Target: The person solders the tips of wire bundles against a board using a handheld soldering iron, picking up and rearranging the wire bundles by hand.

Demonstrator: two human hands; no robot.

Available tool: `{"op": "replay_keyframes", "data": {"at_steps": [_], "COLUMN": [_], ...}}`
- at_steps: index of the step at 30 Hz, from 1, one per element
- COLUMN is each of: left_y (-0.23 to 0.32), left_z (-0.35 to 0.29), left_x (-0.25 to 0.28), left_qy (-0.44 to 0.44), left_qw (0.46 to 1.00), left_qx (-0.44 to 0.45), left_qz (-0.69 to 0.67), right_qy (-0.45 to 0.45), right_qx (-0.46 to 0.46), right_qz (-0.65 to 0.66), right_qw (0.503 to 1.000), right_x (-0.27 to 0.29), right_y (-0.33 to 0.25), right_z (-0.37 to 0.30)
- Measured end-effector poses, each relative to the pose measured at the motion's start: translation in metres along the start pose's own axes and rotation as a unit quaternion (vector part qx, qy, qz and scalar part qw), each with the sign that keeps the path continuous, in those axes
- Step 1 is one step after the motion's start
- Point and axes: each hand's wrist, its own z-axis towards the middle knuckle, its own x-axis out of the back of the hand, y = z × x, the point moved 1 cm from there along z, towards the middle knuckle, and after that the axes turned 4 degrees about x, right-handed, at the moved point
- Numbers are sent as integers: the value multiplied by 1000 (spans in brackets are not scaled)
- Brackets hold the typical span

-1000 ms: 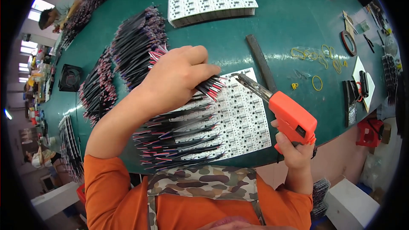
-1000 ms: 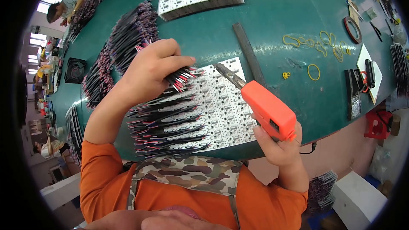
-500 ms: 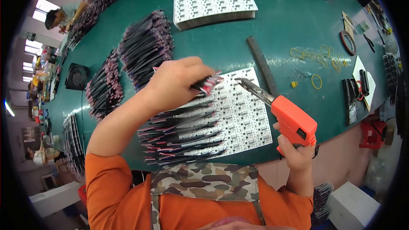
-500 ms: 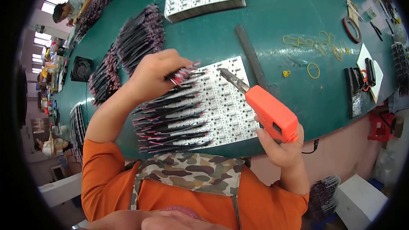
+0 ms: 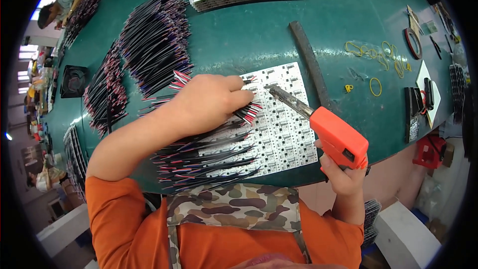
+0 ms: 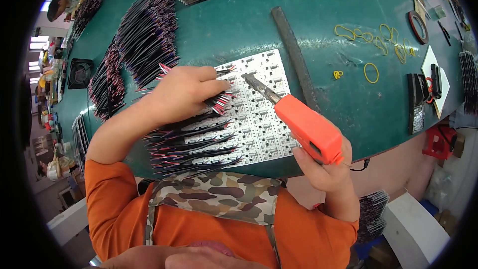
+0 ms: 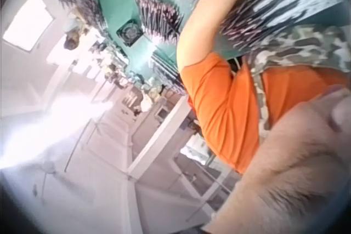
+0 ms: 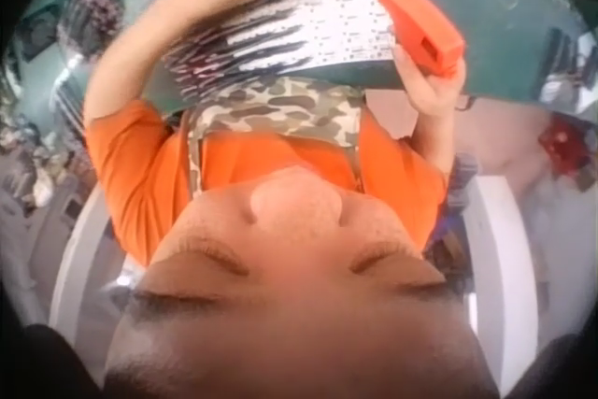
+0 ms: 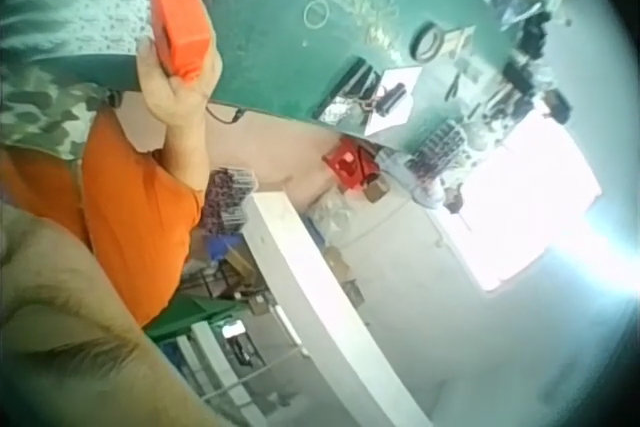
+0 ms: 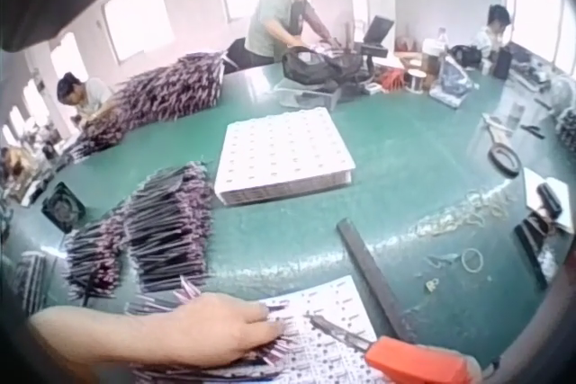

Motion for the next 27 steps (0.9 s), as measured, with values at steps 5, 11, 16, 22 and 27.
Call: {"op": "replay_keyframes", "data": {"at_steps": [5, 11, 16, 22, 27], "left_y": [-4, -3, 1, 2, 1], "left_z": [4, 9, 1, 2, 2], "left_x": [33, 22, -14, -15, -14], "left_qy": [-23, -12, 12, 33, 23], "left_qw": [991, 993, 1000, 999, 1000], "left_qx": [7, -2, 2, -1, 8], "left_qz": [-131, -118, -6, -10, -20], "right_qy": [-9, -12, -21, -3, 27], "right_qx": [59, 51, 46, 0, -17], "right_qz": [-5, -18, -5, 35, 49], "right_qw": [998, 998, 999, 999, 998], "right_x": [-3, 0, -1, -8, -16], "right_y": [-4, -3, -3, -4, -10], "right_z": [10, 6, 8, 8, 15]}}
